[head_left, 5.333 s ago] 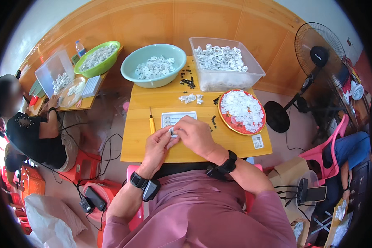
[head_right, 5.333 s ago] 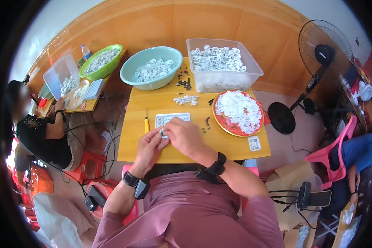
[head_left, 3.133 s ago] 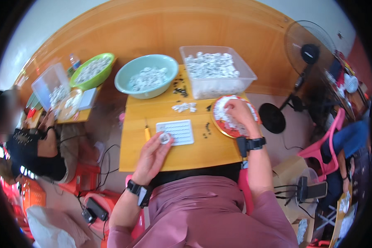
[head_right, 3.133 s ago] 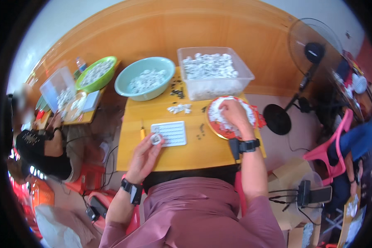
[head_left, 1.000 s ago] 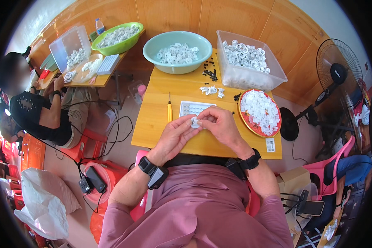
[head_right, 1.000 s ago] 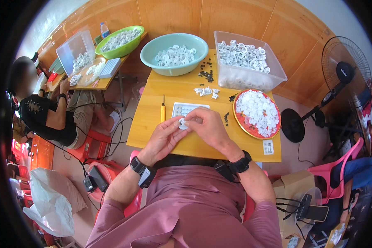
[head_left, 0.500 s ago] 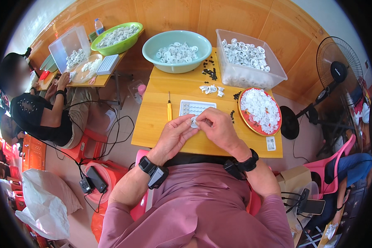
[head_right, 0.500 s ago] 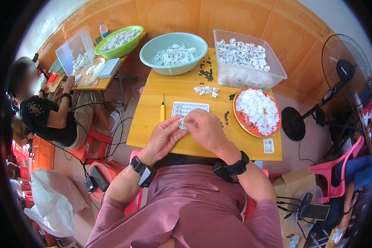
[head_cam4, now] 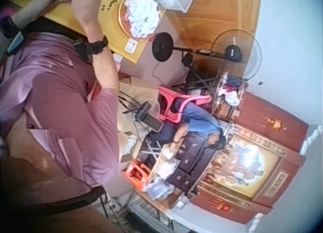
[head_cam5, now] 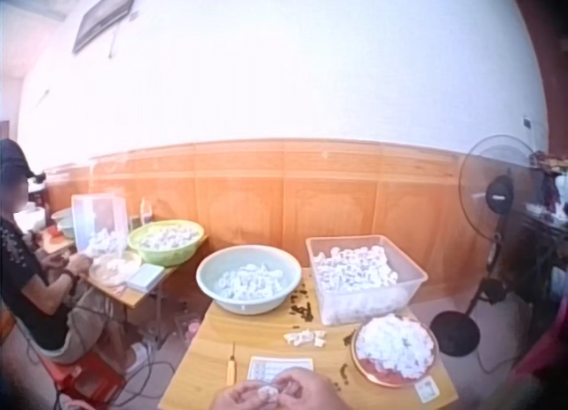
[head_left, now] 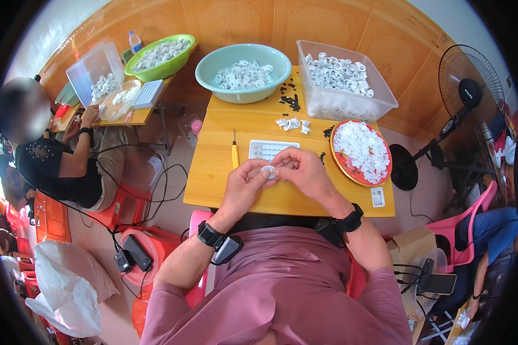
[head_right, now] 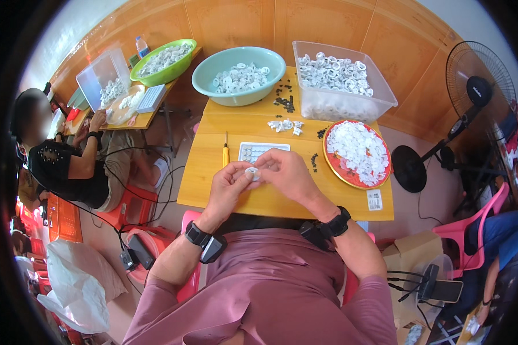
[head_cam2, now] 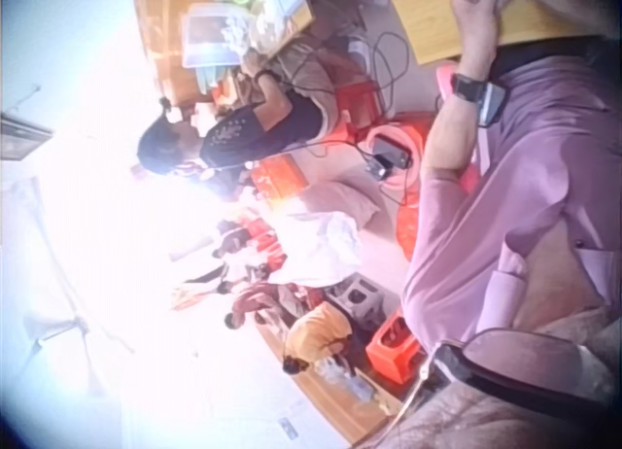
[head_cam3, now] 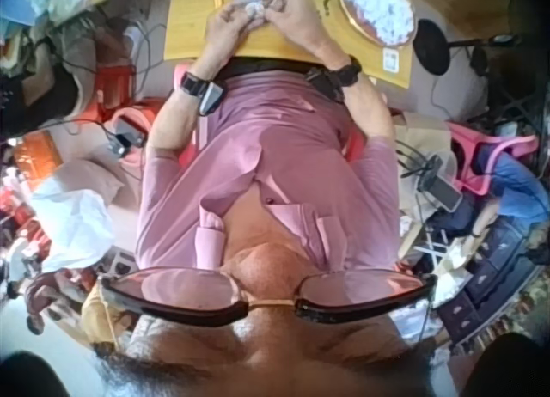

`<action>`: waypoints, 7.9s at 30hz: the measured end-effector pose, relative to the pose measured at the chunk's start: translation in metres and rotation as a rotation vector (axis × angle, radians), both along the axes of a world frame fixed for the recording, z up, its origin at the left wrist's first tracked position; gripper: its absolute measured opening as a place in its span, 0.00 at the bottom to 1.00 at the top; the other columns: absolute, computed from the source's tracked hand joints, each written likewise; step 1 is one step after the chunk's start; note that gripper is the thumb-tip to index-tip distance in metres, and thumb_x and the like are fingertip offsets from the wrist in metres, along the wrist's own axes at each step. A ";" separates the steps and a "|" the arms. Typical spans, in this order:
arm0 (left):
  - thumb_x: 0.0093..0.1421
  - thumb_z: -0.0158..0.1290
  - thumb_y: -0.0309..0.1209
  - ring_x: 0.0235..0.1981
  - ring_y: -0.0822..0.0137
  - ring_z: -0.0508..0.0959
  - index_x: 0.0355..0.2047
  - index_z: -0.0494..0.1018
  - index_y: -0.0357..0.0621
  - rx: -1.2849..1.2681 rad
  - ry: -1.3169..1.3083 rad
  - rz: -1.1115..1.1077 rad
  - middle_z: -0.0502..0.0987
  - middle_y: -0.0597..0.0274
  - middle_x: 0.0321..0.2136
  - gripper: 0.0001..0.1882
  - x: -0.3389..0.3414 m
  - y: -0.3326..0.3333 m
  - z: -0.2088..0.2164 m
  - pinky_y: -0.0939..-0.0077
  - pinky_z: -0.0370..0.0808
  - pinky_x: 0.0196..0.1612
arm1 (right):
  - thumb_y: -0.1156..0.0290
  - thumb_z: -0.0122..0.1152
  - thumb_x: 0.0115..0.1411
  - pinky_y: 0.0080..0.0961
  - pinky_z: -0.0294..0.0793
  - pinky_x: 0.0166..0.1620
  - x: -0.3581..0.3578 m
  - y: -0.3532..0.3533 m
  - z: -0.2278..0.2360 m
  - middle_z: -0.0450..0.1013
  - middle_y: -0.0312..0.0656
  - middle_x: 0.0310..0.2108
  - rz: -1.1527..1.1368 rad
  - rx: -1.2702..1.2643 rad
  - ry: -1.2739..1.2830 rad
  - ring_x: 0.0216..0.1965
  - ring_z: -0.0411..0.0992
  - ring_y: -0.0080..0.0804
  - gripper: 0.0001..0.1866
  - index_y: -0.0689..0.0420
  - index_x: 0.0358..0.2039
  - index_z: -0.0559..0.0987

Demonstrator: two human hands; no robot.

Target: Assembling small white plastic components by inserting black pegs into them and organizing them in a tray.

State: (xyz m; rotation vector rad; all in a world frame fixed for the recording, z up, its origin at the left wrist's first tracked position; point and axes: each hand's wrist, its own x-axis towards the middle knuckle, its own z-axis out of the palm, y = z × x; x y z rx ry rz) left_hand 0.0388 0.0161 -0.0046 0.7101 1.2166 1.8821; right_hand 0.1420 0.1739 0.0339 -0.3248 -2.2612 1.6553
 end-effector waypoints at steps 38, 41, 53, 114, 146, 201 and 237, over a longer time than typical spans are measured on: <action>0.68 0.50 0.25 0.54 0.65 0.76 0.56 0.68 0.35 0.133 -0.511 -0.222 0.74 0.54 0.52 0.17 -0.008 -0.005 0.003 0.69 0.74 0.61 | 0.72 0.66 0.48 0.37 0.74 0.36 0.010 -0.017 0.031 0.76 0.43 0.30 -0.058 0.856 0.304 0.29 0.75 0.45 0.11 0.55 0.34 0.82; 0.68 0.51 0.26 0.54 0.66 0.76 0.57 0.68 0.34 0.138 -0.512 -0.246 0.74 0.54 0.52 0.18 -0.007 -0.005 0.006 0.69 0.74 0.61 | 0.72 0.66 0.48 0.37 0.74 0.35 0.012 -0.019 0.036 0.76 0.42 0.28 -0.052 0.905 0.297 0.28 0.75 0.44 0.10 0.55 0.34 0.82; 0.67 0.53 0.25 0.54 0.65 0.76 0.59 0.65 0.35 0.134 -0.532 -0.244 0.73 0.54 0.53 0.21 -0.006 -0.005 0.005 0.69 0.74 0.61 | 0.75 0.67 0.48 0.34 0.75 0.31 0.011 -0.020 0.025 0.78 0.43 0.27 -0.049 0.973 0.384 0.26 0.76 0.42 0.13 0.59 0.36 0.81; 0.71 0.49 0.33 0.40 0.62 0.83 0.52 0.69 0.39 0.021 -0.452 -0.122 0.80 0.50 0.41 0.13 -0.007 -0.005 0.004 0.75 0.81 0.44 | 0.71 0.61 0.51 0.41 0.76 0.43 -0.110 0.099 0.020 0.80 0.50 0.33 -0.086 0.959 -0.230 0.38 0.78 0.49 0.07 0.56 0.30 0.84; 0.69 0.52 0.29 0.43 0.65 0.81 0.56 0.70 0.31 0.146 -0.455 -0.033 0.79 0.52 0.46 0.18 -0.007 -0.006 0.004 0.76 0.79 0.48 | 0.73 0.63 0.61 0.24 0.74 0.32 0.001 -0.013 0.005 0.80 0.42 0.30 -0.090 0.157 0.179 0.27 0.77 0.27 0.09 0.63 0.40 0.79; 0.70 0.47 0.27 0.47 0.59 0.80 0.55 0.68 0.30 0.252 -0.567 0.189 0.76 0.46 0.50 0.16 -0.019 -0.005 0.005 0.71 0.77 0.56 | 0.71 0.62 0.55 0.40 0.72 0.40 -0.010 0.021 -0.011 0.76 0.46 0.30 -0.044 0.779 0.113 0.36 0.74 0.47 0.06 0.58 0.31 0.83; 0.70 0.49 0.30 0.50 0.67 0.78 0.57 0.69 0.32 0.124 -0.472 -0.059 0.77 0.54 0.50 0.19 -0.005 -0.005 0.006 0.73 0.77 0.55 | 0.75 0.64 0.50 0.33 0.66 0.30 -0.008 -0.020 0.013 0.72 0.37 0.23 -0.157 1.007 0.390 0.24 0.70 0.39 0.03 0.54 0.25 0.77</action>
